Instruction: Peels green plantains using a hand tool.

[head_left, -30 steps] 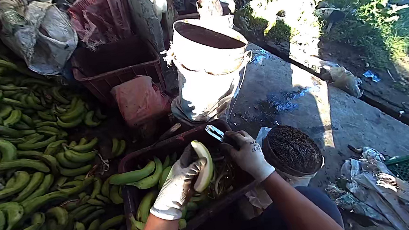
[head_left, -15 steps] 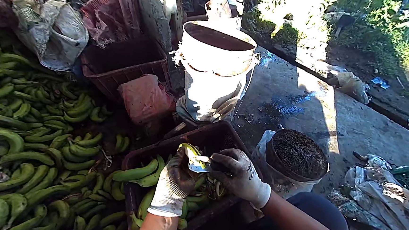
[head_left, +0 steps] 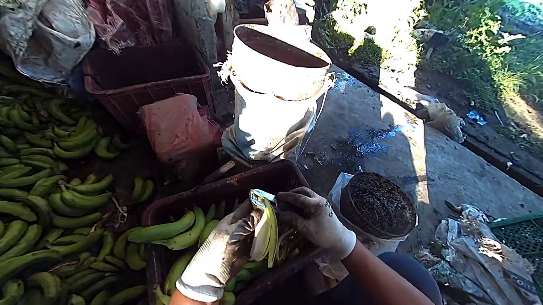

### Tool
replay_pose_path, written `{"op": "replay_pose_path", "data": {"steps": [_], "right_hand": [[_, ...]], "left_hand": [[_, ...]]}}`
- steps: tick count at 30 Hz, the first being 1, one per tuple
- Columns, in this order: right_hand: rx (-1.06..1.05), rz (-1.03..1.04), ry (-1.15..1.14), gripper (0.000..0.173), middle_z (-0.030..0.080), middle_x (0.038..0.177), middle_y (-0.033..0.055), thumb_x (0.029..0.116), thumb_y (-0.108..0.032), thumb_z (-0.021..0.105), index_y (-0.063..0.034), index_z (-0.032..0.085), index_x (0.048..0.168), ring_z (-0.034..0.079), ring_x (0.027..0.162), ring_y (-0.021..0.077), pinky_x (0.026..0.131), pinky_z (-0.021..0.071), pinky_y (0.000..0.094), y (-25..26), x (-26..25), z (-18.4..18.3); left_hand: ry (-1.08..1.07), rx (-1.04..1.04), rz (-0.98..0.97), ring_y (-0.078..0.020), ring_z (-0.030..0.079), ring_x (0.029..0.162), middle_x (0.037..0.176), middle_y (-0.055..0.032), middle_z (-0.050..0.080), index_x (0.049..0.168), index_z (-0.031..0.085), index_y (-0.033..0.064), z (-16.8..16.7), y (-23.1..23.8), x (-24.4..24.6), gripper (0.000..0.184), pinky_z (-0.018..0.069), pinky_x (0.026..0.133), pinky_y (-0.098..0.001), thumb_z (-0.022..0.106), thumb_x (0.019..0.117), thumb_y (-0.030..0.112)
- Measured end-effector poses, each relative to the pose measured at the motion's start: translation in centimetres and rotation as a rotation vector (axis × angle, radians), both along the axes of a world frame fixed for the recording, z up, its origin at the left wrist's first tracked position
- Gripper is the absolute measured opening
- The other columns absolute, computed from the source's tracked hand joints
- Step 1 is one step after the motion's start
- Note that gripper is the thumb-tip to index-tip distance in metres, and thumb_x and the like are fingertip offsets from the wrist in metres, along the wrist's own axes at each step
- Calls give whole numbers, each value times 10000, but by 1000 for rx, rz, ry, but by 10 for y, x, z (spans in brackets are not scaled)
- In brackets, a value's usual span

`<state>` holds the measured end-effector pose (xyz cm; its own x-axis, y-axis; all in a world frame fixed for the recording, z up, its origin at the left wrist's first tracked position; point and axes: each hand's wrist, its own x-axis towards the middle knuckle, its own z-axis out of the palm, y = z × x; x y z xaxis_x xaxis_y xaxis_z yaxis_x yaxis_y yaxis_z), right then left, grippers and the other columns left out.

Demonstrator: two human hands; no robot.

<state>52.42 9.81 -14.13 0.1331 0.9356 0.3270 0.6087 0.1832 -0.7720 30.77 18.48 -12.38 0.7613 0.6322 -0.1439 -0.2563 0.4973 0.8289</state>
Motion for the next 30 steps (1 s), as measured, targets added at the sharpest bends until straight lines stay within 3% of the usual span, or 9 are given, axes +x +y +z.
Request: {"op": "replay_pose_path", "data": {"steps": [6, 11, 14, 17, 21, 24, 26, 28, 30], "right_hand": [[-37, 21, -26, 410, 695, 1199, 38, 961, -402, 697, -169, 723, 1297, 644, 1112, 116, 967, 554, 333, 4, 1, -3], [-87, 39, -6, 400, 691, 1202, 22, 961, -407, 696, -192, 725, 1297, 639, 1112, 108, 971, 549, 332, 4, 7, -1], [-132, 30, -2, 396, 693, 1193, 5, 967, -427, 682, -215, 724, 1299, 639, 1102, 100, 963, 548, 331, 5, 10, -3], [-175, 32, 25, 383, 696, 1183, -7, 982, -432, 661, -219, 725, 1294, 649, 1080, 80, 951, 556, 326, 7, 18, -2], [-256, 62, 28, 389, 705, 1180, -12, 991, -452, 644, -213, 728, 1286, 655, 1080, 77, 969, 551, 337, 12, 23, 2], [-559, -67, -149, 428, 703, 1215, -10, 1008, -549, 537, -272, 722, 1277, 647, 1152, 145, 1028, 508, 459, 22, 36, -9], [-713, -220, -220, 440, 707, 1235, 35, 1009, -555, 498, -267, 721, 1256, 640, 1201, 222, 1048, 483, 546, 25, 46, -15], [-718, -334, -233, 467, 684, 1274, 69, 1006, -562, 498, -251, 701, 1288, 622, 1228, 256, 1056, 470, 555, 20, 48, -9], [-549, -373, -222, 486, 676, 1275, 65, 998, -571, 527, -242, 687, 1318, 631, 1203, 234, 1040, 494, 510, 11, 41, 1]], "left_hand": [[-58, -108, -45, -187, 695, 848, 995, -122, 699, 1248, 628, 65, -9, 4, -2, 299, 608, 732, -355, 535, 1009, 220], [-88, -121, -100, -206, 705, 849, 1006, -137, 698, 1248, 625, 56, -14, 7, -2, 303, 617, 739, -371, 511, 1025, 226], [-89, -111, -153, -206, 695, 865, 1025, -139, 688, 1291, 607, 56, -21, 8, -3, 340, 609, 755, -377, 530, 1016, 241], [-62, -101, -195, -200, 704, 979, 1151, -137, 695, 1423, 533, 57, -21, 6, -1, 511, 605, 847, -376, 627, 962, 257], [53, -21, -193, -134, 692, 961, 1138, -73, 696, 1359, 579, 87, -20, 14, 1, 450, 594, 827, -326, 504, 919, 153], [92, -25, -212, -135, 690, 954, 1135, -69, 699, 1349, 589, 93, -24, 21, 4, 491, 591, 820, -325, 503, 870, 156], [42, -51, -211, -154, 676, 797, 1004, -82, 686, 1394, 541, 106, -27, 24, 9, 491, 590, 682, -322, 529, 920, 234], [32, -29, -127, -176, 675, 739, 950, -93, 675, 1437, 513, 112, -30, 28, 11, 625, 600, 643, -333, 691, 891, 359], [35, 8, 33, -217, 686, 824, 1019, -125, 676, 1458, 488, 91, -29, 27, 13, 666, 611, 736, -391, 718, 898, 369]]}}
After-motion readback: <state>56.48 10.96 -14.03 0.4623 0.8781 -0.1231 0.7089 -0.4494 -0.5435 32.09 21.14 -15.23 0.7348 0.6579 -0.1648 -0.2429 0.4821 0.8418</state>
